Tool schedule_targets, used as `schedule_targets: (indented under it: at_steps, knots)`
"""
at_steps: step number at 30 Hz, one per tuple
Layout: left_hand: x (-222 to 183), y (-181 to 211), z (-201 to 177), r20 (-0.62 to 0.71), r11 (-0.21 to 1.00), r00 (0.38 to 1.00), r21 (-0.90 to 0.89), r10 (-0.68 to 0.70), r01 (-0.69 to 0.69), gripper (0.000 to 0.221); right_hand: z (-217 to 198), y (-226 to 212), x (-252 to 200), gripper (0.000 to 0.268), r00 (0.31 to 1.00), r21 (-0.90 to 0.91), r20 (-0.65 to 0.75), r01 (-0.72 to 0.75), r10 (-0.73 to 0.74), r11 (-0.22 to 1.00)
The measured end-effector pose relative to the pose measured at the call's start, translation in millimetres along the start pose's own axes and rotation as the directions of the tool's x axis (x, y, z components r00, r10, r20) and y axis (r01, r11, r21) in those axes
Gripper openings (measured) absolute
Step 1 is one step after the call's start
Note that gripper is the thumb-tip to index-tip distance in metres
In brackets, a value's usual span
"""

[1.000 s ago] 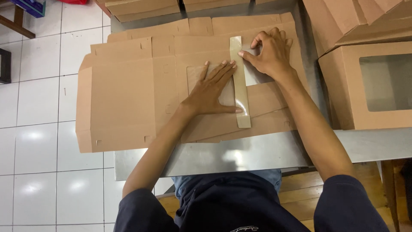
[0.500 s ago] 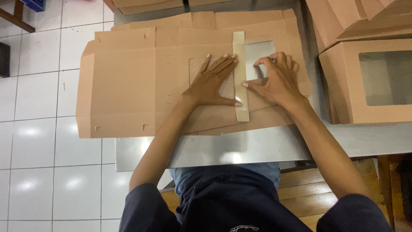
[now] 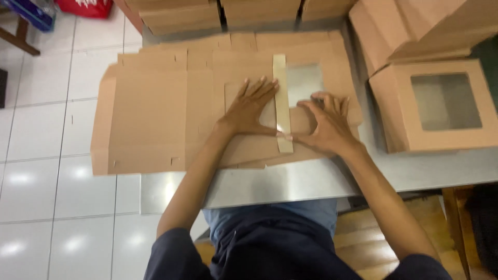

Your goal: The person assembles flat cardboard boxes with clear plastic windows by folding the panels and tucking the tabs into slots. The person handles multiple boxes one at a time on a metal table.

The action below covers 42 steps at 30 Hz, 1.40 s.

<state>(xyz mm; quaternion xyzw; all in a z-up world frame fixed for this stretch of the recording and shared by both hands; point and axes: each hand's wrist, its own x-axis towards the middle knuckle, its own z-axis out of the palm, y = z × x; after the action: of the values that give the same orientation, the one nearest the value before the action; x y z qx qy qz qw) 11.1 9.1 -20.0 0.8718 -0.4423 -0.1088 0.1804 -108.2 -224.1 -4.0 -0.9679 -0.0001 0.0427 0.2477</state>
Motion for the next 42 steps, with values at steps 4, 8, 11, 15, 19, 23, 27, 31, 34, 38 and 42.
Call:
schedule_targets:
  at_steps: [4,8,11,15,19,23,27,31,34,38,42]
  knots:
    - [-5.0,9.6,-6.1,0.008,0.999,1.0,-0.037,-0.03,0.03,0.131,-10.3,-6.5,8.2,0.086,1.0,-0.006,0.019,0.024,-0.024,1.0]
    - [-0.6,9.1,-12.9,0.016,0.998,0.999,-0.048,-0.034,0.034,0.131,-23.6,-15.6,27.9,0.063,0.999,0.03,0.003,0.04,-0.04,0.999]
    - [-3.7,11.1,-13.5,0.02,0.997,0.999,-0.072,-0.039,0.04,0.132,-2.1,6.5,51.7,0.054,0.997,-0.018,-0.045,0.067,-0.068,0.998]
    - [-1.6,6.2,-13.4,0.01,0.994,0.998,-0.09,-0.065,0.066,0.134,9.4,23.2,90.9,0.049,0.987,-0.015,-0.137,0.088,-0.089,0.996]
    - [0.6,10.5,-12.6,-0.004,0.995,0.999,-0.095,-0.04,0.04,0.131,16.6,33.5,120.3,0.033,0.957,-0.021,-0.275,0.093,-0.095,0.995]
    - [-1.9,11.0,-14.2,-0.027,0.995,0.999,-0.091,-0.034,0.032,0.13,25.6,34.4,142.0,0.032,0.948,0.035,-0.315,0.053,-0.039,0.998]
    - [-1.3,7.9,-8.3,-0.072,0.996,0.997,-0.092,-0.017,0.01,0.129,29.6,33.9,154.0,0.032,0.912,-0.005,-0.407,0.05,-0.048,0.999]
    - [-1.8,4.2,-2.6,-0.129,0.999,0.991,-0.047,-0.029,0.023,0.128,29.8,29.8,149.5,0.033,0.926,-0.005,-0.377,0.019,-0.019,1.0]
    - [-5.0,5.3,-3.6,-0.137,0.999,0.99,-0.037,-0.031,0.026,0.127,29.2,26.9,135.6,0.033,0.946,0.0,-0.325,0.019,-0.018,1.0]
    - [-5.0,5.7,-6.4,-0.144,1.0,0.99,-0.018,-0.01,0.007,0.124,24.6,18.6,98.1,0.047,0.975,-0.031,-0.219,0.039,-0.045,0.999]
    - [-5.3,4.6,-4.2,-0.146,1.0,0.989,0.003,0.002,-0.001,0.126,21.5,8.6,54.3,0.055,0.997,0.001,-0.076,0.007,-0.007,1.0]
